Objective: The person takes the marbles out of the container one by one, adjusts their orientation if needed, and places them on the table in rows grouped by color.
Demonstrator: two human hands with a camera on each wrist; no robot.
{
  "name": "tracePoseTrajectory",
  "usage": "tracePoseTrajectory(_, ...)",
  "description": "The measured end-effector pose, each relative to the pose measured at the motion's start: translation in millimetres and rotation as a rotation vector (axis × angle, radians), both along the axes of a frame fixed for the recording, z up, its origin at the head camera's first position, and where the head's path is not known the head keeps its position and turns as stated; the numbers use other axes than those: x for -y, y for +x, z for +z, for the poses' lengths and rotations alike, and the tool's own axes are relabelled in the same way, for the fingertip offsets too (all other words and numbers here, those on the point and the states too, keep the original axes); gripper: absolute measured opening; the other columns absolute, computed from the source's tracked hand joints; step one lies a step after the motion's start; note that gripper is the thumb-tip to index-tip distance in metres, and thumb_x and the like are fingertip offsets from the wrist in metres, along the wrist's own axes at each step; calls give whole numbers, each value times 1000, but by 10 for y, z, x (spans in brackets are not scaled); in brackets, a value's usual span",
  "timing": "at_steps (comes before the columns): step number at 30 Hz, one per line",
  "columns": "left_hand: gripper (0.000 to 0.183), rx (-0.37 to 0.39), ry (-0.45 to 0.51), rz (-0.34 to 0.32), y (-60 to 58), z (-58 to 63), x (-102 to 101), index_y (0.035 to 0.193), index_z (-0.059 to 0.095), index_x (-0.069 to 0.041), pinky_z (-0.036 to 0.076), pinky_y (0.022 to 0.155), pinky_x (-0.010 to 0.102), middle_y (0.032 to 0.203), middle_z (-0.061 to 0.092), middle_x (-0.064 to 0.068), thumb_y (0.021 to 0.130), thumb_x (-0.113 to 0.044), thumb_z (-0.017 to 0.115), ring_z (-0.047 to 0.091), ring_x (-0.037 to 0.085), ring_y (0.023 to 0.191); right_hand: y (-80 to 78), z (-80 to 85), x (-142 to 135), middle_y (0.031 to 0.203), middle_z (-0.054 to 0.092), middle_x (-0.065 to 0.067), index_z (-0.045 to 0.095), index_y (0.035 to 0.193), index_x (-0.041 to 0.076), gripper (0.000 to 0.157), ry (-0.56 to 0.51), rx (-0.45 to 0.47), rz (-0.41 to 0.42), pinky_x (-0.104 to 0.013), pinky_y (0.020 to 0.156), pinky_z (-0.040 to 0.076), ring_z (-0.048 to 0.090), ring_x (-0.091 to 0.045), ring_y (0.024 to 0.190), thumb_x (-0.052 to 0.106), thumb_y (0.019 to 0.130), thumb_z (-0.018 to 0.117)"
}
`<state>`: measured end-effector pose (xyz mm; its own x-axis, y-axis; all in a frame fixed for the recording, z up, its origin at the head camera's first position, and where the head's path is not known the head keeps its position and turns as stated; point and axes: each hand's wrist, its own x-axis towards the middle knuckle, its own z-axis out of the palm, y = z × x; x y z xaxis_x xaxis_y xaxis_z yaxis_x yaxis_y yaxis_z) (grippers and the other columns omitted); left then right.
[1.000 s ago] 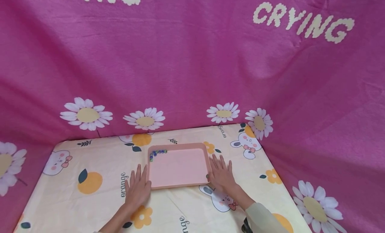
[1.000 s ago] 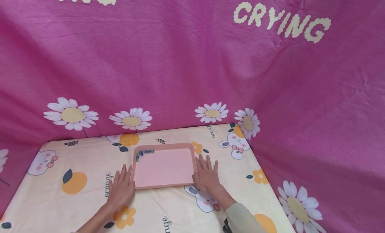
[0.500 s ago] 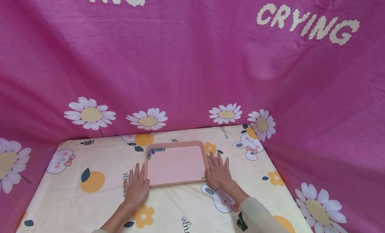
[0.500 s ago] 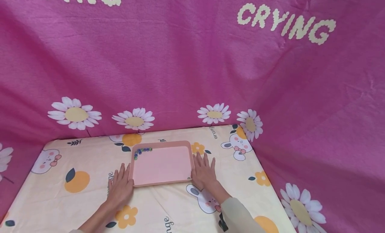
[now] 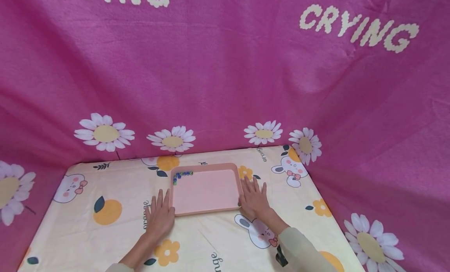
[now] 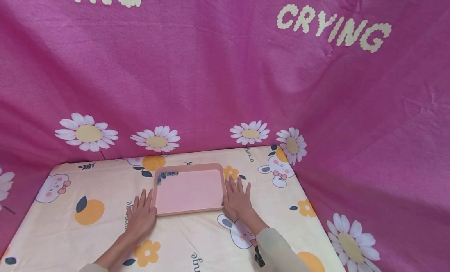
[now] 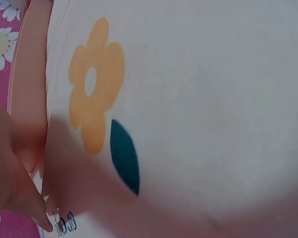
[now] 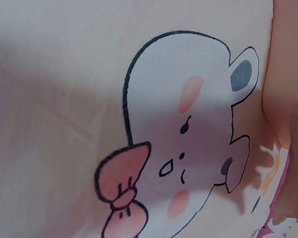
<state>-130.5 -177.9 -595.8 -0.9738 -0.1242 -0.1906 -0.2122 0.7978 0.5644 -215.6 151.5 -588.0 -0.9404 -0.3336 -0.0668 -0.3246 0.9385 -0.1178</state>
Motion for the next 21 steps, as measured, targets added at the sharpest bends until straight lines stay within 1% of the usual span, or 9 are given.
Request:
tracePoseTrajectory(4, 68, -34, -35, -19, -25, -22, 16, 160, 7, -5, -13, 110, 67, 164, -2, 22, 104, -28, 39, -8, 49, 147, -17, -34, -7, 165, 19, -12, 28, 158, 9, 60, 30, 4, 1, -70, 112, 2, 11, -41, 149, 37, 105, 31)
tracePoseTrajectory(8, 69, -77, -73, -37, -58, -15, 41, 160, 11, -6, -9, 110, 70, 164, 3, 24, 104, -30, 42, -3, 50, 146, -18, -43, -7, 165, 19, -11, 29, 158, 10, 61, 38, -2, 0, -70, 113, 3, 10, -41, 150, 38, 105, 31)
tracePoseTrajectory(14, 70, -76, -150, -48, -127, 5, 45, 161, 13, -9, -8, 111, 70, 164, 4, 24, 104, -36, 43, -3, 49, 147, -10, -30, 1, 164, 19, -11, 29, 158, 10, 61, 27, 5, -1, -70, 113, 2, 9, -41, 150, 38, 105, 33)
tracePoseTrajectory(18, 72, -100, -193, -64, -178, 22, 42, 160, 15, -8, -7, 111, 70, 164, 6, 23, 104, -40, 44, -1, 47, 148, -13, -38, -1, 165, 20, -11, 29, 158, 11, 60, 22, -2, -7, -69, 113, 1, 8, -40, 150, 38, 104, 33)
tracePoseTrajectory(21, 78, -115, -211, -87, -195, 25, 46, 160, 16, -5, -7, 111, 70, 164, 7, 24, 101, -44, 49, 1, 46, 148, -14, -43, -6, 165, 20, -11, 29, 158, 10, 60, 18, -4, -8, -69, 113, 1, 8, -40, 150, 38, 105, 32)
